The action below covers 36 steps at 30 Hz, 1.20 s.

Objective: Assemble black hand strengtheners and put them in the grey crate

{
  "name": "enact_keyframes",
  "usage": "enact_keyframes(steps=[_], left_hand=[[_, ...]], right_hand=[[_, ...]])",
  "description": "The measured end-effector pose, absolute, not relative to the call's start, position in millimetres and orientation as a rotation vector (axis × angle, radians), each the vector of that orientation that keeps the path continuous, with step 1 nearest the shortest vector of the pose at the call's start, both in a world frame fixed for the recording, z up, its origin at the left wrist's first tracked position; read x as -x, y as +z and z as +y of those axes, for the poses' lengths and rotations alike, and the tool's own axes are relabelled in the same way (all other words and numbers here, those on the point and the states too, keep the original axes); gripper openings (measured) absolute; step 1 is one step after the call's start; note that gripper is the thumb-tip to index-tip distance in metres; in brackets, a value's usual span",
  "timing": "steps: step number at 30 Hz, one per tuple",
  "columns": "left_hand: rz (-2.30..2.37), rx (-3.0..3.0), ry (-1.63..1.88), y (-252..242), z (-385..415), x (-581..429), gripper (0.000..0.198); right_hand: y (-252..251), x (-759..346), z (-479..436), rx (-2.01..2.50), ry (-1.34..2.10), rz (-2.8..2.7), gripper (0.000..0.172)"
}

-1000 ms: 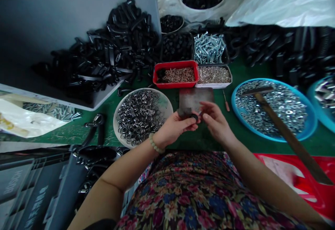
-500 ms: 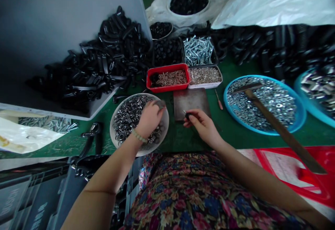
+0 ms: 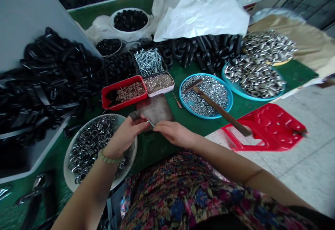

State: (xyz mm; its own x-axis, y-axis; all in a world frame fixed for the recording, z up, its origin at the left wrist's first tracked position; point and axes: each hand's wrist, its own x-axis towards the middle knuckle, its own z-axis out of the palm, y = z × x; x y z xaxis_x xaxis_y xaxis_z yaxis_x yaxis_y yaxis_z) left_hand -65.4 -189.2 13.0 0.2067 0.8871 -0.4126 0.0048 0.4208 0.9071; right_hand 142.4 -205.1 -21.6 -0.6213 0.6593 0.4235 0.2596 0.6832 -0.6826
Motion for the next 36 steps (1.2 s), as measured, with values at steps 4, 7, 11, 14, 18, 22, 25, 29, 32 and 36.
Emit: enact_keyframes(steps=[4, 7, 11, 14, 18, 22, 25, 29, 32, 36], left_hand=[[1.066, -1.030, 0.682, 11.9, -170.2, 26.8, 0.057], [0.937, -1.372, 0.584, 7.7, -143.2, -14.7, 0.041], [1.073, -2.237, 0.331, -2.3, -114.9, -88.7, 0.010], [1.064, -2.569, 0.052, -5.5, -111.3, -134.6, 0.023], [0.959, -2.676, -0.094, -4.4, -110.8, -154.2, 0.027], [0.931, -2.229, 0.268, -4.7, -104.5, -125.6, 0.015], [0.870, -1.418, 0.530, -1.8, -114.3, -85.8, 0.019], [0.845, -0.699, 0.648, 3.7, -143.8, -37.0, 0.019], [0.892, -0.589, 0.668, 2.6, -156.7, -11.4, 0.019], [0.904, -0.672, 0.497, 0.5, -157.1, 15.6, 0.022]], right_hand=[[-25.0, -173.6, -206.2, 0.796, 0.673, -2.096, 0.040], [-29.7, -204.0, -212.0, 0.987, 0.707, -1.820, 0.033], [-35.2, -245.4, -216.9, 1.179, 0.807, -1.224, 0.021], [-37.5, -267.3, -217.3, 1.127, 0.843, -1.048, 0.020], [-39.9, -274.9, -220.2, 1.083, 0.925, -1.004, 0.019], [-36.9, -263.3, -226.4, 1.063, 1.023, -1.034, 0.018], [-30.6, -248.1, -229.7, 1.032, 1.154, -1.140, 0.016], [-23.9, -225.6, -225.2, 0.977, 1.332, -1.287, 0.017], [-18.4, -213.2, -218.4, 0.957, 1.424, -1.434, 0.018], [-7.6, -202.1, -213.7, 0.976, 1.525, -1.701, 0.021]])
